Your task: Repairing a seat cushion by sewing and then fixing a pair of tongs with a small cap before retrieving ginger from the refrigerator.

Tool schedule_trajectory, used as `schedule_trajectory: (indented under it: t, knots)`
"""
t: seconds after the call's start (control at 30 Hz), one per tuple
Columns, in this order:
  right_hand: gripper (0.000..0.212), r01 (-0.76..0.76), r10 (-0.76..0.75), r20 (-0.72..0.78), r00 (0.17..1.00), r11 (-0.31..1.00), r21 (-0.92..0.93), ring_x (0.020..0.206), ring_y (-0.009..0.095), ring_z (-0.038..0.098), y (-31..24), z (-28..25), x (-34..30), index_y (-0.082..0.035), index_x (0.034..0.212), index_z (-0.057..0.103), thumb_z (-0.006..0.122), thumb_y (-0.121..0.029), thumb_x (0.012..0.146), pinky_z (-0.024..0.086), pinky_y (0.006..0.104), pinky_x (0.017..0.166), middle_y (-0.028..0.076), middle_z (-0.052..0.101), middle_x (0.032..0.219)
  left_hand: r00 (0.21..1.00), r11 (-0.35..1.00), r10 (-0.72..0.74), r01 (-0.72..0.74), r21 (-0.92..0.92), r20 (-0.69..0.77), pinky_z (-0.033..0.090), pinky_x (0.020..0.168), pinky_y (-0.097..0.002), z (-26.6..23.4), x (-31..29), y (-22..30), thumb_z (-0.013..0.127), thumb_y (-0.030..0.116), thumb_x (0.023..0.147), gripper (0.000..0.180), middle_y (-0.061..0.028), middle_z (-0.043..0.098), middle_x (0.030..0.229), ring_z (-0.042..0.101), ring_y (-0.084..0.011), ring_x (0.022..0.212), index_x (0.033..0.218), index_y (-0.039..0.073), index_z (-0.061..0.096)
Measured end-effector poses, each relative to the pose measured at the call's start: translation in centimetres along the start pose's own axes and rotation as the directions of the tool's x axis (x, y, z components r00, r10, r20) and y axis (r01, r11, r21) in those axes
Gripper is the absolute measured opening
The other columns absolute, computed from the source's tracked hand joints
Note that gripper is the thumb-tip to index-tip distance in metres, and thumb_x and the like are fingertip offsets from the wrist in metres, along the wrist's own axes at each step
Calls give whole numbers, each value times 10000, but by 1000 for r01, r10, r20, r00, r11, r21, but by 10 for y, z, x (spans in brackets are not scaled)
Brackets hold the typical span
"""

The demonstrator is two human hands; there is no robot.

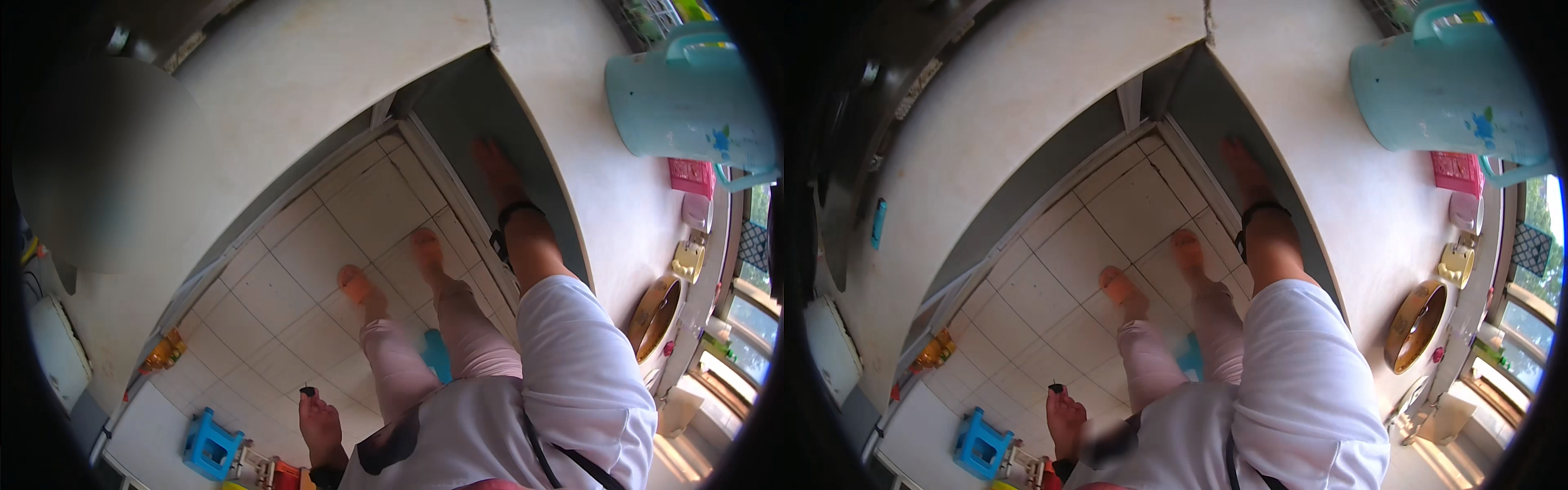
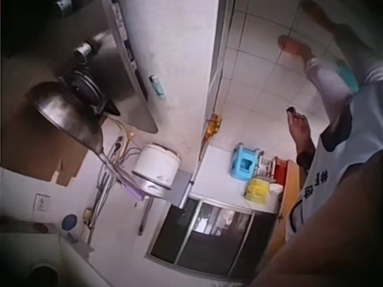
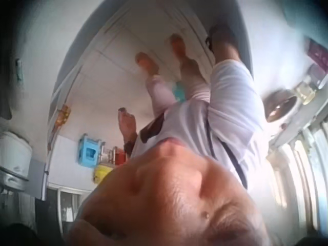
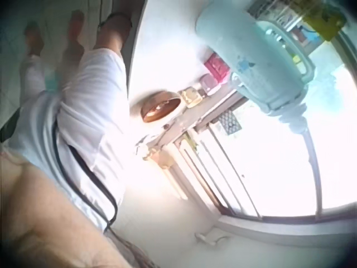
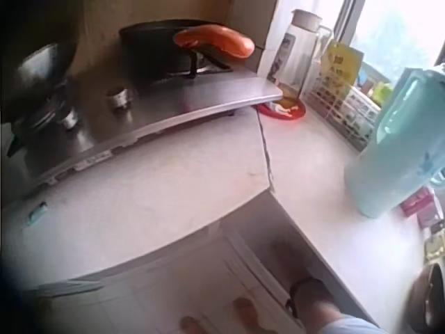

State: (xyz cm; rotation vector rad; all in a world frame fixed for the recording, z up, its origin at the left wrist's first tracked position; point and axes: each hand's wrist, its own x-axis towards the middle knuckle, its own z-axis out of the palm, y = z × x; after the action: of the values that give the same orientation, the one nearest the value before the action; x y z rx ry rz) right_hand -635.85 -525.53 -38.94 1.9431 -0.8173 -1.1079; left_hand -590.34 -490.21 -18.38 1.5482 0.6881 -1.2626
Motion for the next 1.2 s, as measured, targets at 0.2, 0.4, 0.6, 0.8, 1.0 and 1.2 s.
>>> schedule_trajectory:
  t: [0.2, 0.4, 0.6, 0.8, 1.0, 1.2]
  knots:
    - [567, 200, -212, 175, 961, 976, 84, 1404, 221, 108, -13, -16, -12, -94, 1460, 129, 350, -218, 952, 63, 426, 1146, 118, 148, 1512, 999, 997, -44, 45, -62, 7, 418, 647, -224, 18, 5, -37, 548, 240, 913, 159, 20, 584, 876, 501, -62, 704, 994, 103, 562]
    - [542, 183, -195, 242, 951, 981, 71, 1401, 221, 111, -4, -37, -64, -76, 1435, 219, 347, -211, 926, 58, 444, 1144, 77, 160, 1514, 998, 999, 27, -29, -35, -51, 411, 645, -208, -6, 28, -39, 564, 229, 900, 172, 26, 570, 866, 488, -58, 736, 997, 86, 565]
    - [529, 75, -112, 184, 977, 978, 197, 1386, 239, 174, -36, -23, -131, -68, 1408, 286, 351, -144, 888, 90, 444, 1141, 85, 220, 1495, 999, 999, 18, -19, -37, -42, 412, 628, -192, -6, 30, -41, 570, 217, 897, 165, 28, 553, 825, 490, -53, 711, 998, 87, 562]
    - [481, -1, 87, -141, 986, 853, 522, 1301, 273, 340, 22, -103, 12, -33, 1340, 387, 375, -94, 863, 176, 452, 1114, 162, 380, 1391, 996, 1000, 17, -18, -13, -85, 416, 626, -190, -18, 36, -42, 570, 219, 896, 165, 34, 537, 794, 494, -51, 705, 994, 86, 559]
    - [418, -72, 43, 69, 997, 858, 509, 1243, 242, 397, 60, -67, 48, -3, 1243, 484, 422, -134, 851, 235, 412, 1076, 141, 487, 1278, 997, 999, 32, -33, -10, -67, 410, 635, -199, -18, 35, -47, 594, 237, 879, 192, 38, 526, 788, 489, -46, 728, 990, 86, 557]
    - [362, -95, 99, 19, 995, 852, 514, 1110, 213, 455, 25, -44, -22, -33, 1153, 548, 468, -167, 826, 310, 357, 965, 79, 545, 1121, 999, 1000, -2, 2, 8, -36, 407, 645, -198, -10, 41, -51, 604, 250, 874, 223, 38, 523, 805, 487, -49, 745, 1019, 88, 555]
